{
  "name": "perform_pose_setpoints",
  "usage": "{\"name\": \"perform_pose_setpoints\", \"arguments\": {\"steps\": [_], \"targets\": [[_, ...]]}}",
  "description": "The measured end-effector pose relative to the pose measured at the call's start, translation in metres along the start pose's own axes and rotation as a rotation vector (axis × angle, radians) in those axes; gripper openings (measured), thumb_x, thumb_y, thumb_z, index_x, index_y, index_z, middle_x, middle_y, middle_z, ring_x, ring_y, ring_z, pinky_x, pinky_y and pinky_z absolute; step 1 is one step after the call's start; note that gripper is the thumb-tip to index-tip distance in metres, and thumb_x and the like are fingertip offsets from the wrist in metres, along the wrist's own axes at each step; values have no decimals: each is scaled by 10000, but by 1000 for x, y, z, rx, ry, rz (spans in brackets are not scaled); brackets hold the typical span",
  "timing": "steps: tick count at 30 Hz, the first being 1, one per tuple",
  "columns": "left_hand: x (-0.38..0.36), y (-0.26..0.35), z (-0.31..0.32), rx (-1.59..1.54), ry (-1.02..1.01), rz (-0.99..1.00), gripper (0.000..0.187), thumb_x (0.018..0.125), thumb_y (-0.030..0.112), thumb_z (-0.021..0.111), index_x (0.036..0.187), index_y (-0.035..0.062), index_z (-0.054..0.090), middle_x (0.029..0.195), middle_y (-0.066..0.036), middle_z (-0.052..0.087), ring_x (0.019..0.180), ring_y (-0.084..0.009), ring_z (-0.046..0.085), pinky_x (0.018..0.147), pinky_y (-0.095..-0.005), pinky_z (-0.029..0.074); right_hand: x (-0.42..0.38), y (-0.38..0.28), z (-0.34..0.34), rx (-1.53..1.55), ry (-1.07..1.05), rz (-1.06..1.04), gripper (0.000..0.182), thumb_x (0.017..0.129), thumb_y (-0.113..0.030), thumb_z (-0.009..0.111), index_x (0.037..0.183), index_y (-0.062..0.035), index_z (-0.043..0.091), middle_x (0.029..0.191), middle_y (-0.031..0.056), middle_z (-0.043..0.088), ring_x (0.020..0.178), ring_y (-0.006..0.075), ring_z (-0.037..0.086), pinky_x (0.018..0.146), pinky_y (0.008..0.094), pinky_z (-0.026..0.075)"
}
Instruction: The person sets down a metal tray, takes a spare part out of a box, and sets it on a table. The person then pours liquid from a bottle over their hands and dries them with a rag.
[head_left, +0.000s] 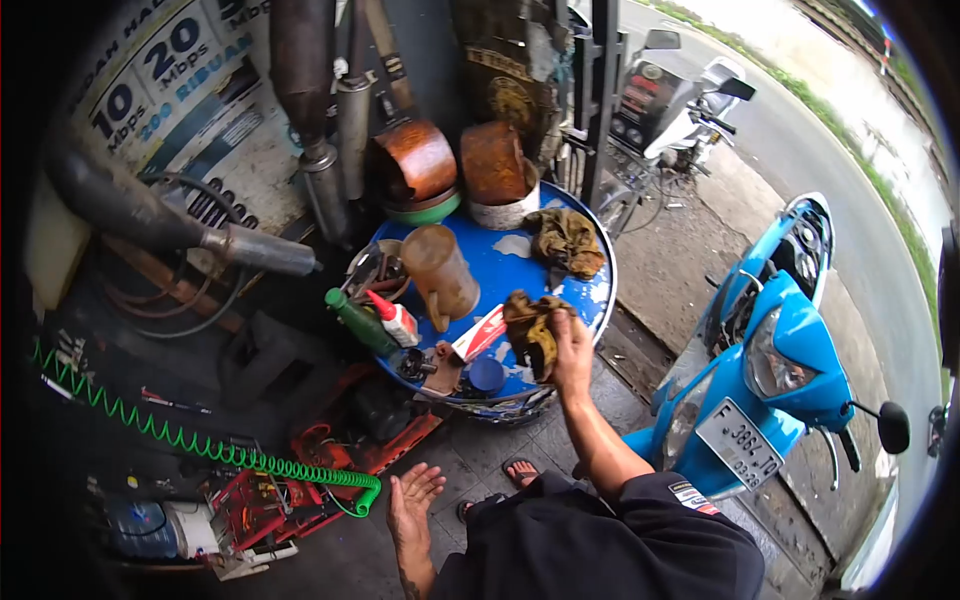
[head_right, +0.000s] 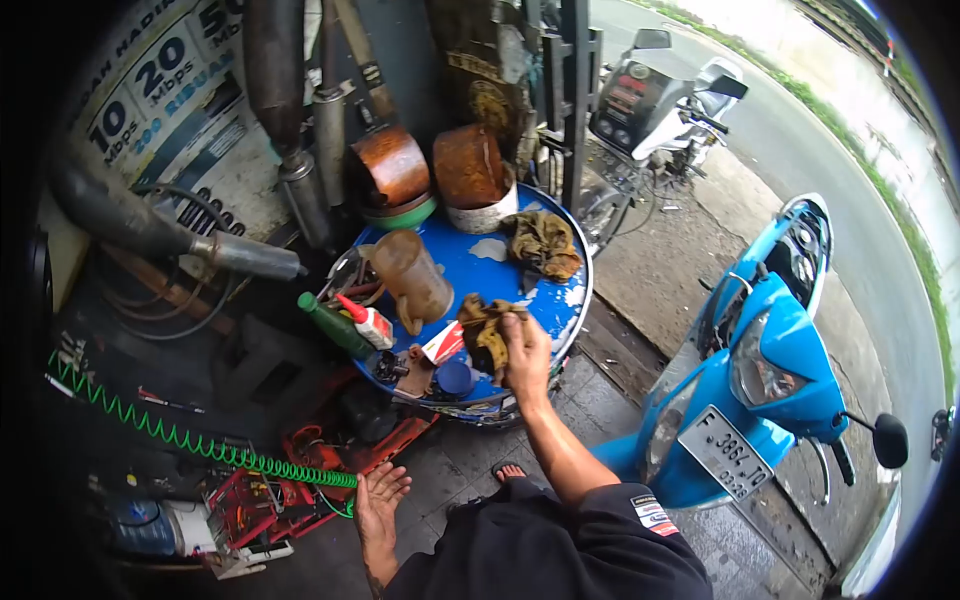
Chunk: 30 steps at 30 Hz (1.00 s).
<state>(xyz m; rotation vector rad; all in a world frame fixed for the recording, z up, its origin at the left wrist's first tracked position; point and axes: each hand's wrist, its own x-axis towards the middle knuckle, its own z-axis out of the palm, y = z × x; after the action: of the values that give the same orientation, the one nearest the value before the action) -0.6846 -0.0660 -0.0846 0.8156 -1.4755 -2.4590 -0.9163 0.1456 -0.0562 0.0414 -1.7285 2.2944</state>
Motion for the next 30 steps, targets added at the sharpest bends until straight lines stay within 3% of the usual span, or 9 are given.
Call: {"name": "perform_pose_setpoints", "arguments": {"steps": [4,8,10,13,18,21,24,28,30], "targets": [[2,1,0,12,11,26,495,995,379,318,1140,-40,539,1045,-193,637,932,-274,635,848,-360,488,21,20,-14,-130,26,-105,240,947,-162,517,1063,34,592,931,88,629,866,161,581,788,275,450],[5,-3,3,8,20,27,462,994,351,336,1136,-36,543,1034,-186,641,930,-273,637,847,-362,487,37,44,-21,-509,-28,-381,263,931,-147,532,1118,36,553,1055,124,598,970,192,573,857,290,436],[5,-5,4,1,17,28,451,992,342,344,1135,-35,544,1029,-183,642,930,-273,637,847,-363,487,39,57,-19,-499,-86,-235,289,873,-140,603,1125,-3,576,1166,125,571,1073,270,540,951,339,390],[5,-7,6,27,11,-11,440,975,369,381,1119,-10,551,1007,-158,648,907,-255,635,831,-356,481,41,68,-24,-850,-255,-345,402,761,-152,692,1141,-58,600,1262,132,538,1227,331,441,1044,418,327],[8,-6,4,21,30,0,421,976,343,387,1119,-15,554,1003,-163,648,900,-257,641,822,-358,488,43,57,-12,-695,-77,-411,244,779,-156,686,998,-52,653,1172,120,581,1154,308,485,969,375,380],[12,-5,4,6,23,11,412,982,319,382,1123,-30,551,1004,-171,648,902,-262,644,825,-353,494,52,31,6,-530,-63,-350,142,836,-135,648,782,-4,640,861,107,638,872,255,568,817,345,428],[14,-1,6,-2,23,13,405,986,300,381,1125,-41,549,1002,-175,649,900,-260,647,826,-341,498,61,13,29,-502,-164,-242,142,837,-140,648,799,-3,642,834,116,631,831,252,574,786,341,434],[19,2,-1,41,55,36,385,981,281,392,1114,-40,560,985,-171,654,885,-248,651,812,-327,502,84,4,74,-427,-254,-394,172,831,-152,657,962,-41,643,942,114,625,856,268,581,754,343,463],[23,6,-7,43,72,35,375,979,271,398,1105,-39,568,971,-163,658,876,-235,654,804,-318,504,111,-5,102,-521,-249,-558,274,808,-162,675,1046,-39,613,1040,142,600,991,308,567,858,365,453]]}}
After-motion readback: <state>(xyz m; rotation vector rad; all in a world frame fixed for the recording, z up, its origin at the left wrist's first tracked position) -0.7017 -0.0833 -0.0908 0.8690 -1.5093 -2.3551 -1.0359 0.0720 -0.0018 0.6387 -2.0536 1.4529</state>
